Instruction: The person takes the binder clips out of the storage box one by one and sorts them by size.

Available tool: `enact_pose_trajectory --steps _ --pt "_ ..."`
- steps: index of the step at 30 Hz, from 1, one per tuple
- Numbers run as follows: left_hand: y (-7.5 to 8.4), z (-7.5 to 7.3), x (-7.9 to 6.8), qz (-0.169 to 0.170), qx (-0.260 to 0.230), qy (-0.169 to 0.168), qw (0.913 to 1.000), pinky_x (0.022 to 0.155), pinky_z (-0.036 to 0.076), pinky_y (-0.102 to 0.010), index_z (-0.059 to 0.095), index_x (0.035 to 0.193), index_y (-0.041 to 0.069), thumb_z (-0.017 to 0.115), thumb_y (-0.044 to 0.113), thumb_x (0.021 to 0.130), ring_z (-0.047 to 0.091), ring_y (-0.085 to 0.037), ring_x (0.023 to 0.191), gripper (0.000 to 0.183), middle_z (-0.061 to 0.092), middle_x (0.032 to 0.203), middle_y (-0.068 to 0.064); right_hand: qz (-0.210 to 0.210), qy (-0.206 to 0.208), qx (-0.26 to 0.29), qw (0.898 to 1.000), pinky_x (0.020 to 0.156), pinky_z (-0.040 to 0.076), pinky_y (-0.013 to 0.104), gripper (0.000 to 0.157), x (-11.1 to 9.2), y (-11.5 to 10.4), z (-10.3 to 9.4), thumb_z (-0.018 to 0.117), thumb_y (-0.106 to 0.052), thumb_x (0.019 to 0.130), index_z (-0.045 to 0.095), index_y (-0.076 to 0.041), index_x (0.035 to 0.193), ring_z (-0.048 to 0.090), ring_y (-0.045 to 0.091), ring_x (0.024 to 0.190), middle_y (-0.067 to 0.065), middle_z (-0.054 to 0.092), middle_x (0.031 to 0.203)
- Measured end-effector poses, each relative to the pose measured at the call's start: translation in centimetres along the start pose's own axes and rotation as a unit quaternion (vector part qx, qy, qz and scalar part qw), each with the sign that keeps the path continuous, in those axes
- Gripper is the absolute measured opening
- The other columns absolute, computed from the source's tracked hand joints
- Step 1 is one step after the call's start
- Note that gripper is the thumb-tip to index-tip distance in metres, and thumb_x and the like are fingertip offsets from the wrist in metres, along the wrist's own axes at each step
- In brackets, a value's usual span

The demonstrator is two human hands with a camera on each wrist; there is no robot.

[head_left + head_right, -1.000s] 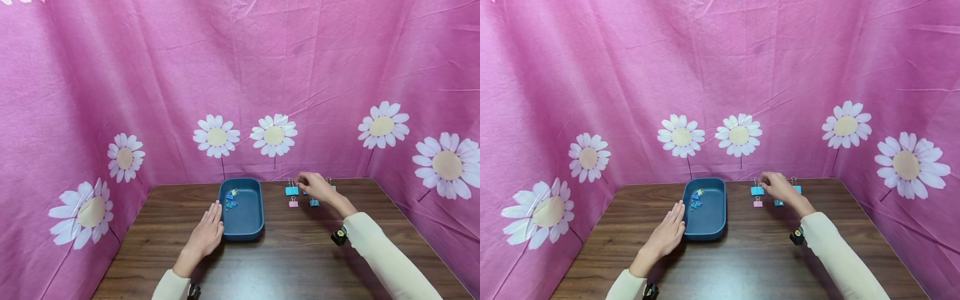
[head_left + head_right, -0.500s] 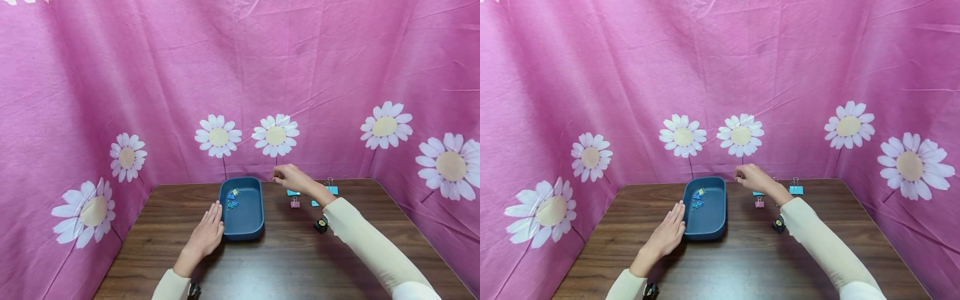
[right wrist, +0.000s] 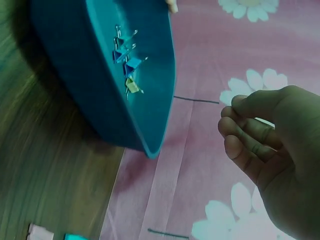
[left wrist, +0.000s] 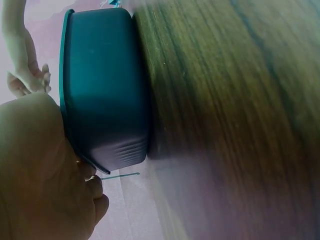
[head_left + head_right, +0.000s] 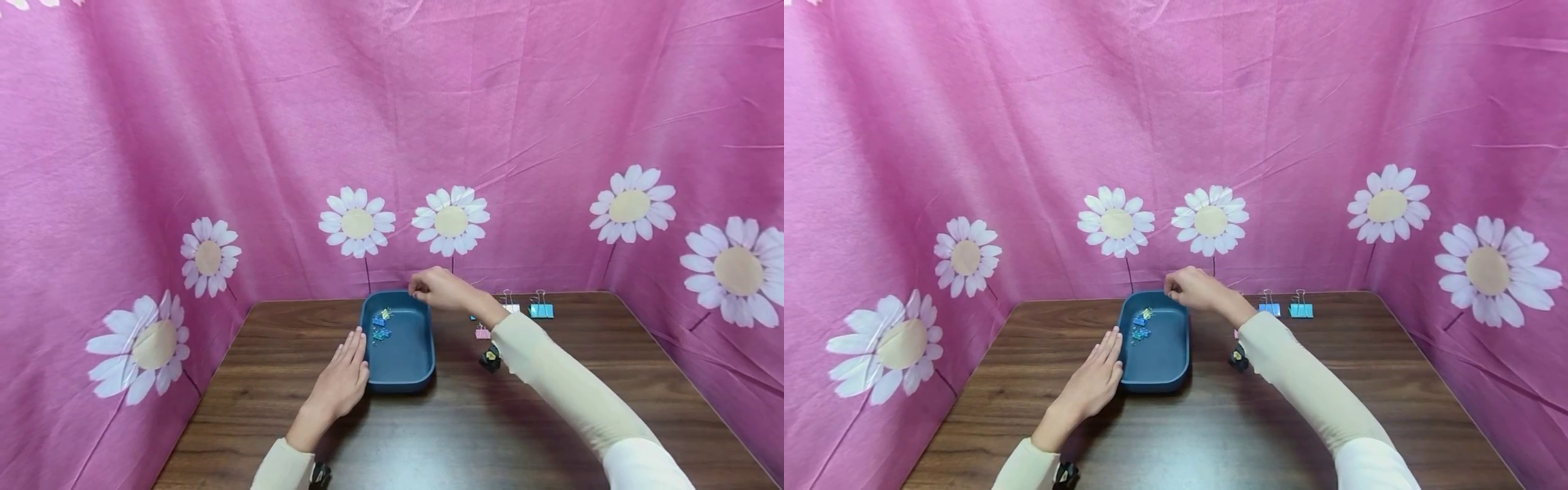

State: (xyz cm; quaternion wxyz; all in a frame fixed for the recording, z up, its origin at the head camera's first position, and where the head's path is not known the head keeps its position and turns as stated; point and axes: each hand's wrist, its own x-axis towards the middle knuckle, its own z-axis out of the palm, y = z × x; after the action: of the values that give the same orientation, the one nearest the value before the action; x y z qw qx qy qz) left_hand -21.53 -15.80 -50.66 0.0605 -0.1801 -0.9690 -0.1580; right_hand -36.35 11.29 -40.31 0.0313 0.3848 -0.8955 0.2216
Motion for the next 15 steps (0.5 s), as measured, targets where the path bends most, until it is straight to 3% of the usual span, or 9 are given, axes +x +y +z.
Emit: enact_pose_trajectory --steps 6,15 --pt "0.0 0.1 0.0 0.005 0.001 0.009 0.9999 0.130 0.032 -0.056 0.035 0.162 -0.009 0.044 0.017 0.112 0.031 -0.040 0.161 0.057 0.030 0.174 -0.023 0.004 -0.025 -0.012 1.000 0.079 0.061 0.029 0.012 2.1 -0.9 0.9 0.068 -0.008 0.102 0.079 -0.013 0.101 0.067 0.011 0.083 0.001 0.077 0.097" --pt "0.0 0.1 0.2 0.003 0.012 0.002 0.9999 0.131 0.032 -0.054 0.034 0.162 -0.009 0.045 0.018 0.112 0.030 -0.039 0.162 0.058 0.029 0.174 -0.022 -0.007 -0.055 -0.010 0.998 0.093 0.063 0.036 0.015 4.7 -1.6 2.8 0.067 -0.006 0.101 0.080 -0.005 0.108 0.074 0.018 0.096 0.005 0.080 0.103"
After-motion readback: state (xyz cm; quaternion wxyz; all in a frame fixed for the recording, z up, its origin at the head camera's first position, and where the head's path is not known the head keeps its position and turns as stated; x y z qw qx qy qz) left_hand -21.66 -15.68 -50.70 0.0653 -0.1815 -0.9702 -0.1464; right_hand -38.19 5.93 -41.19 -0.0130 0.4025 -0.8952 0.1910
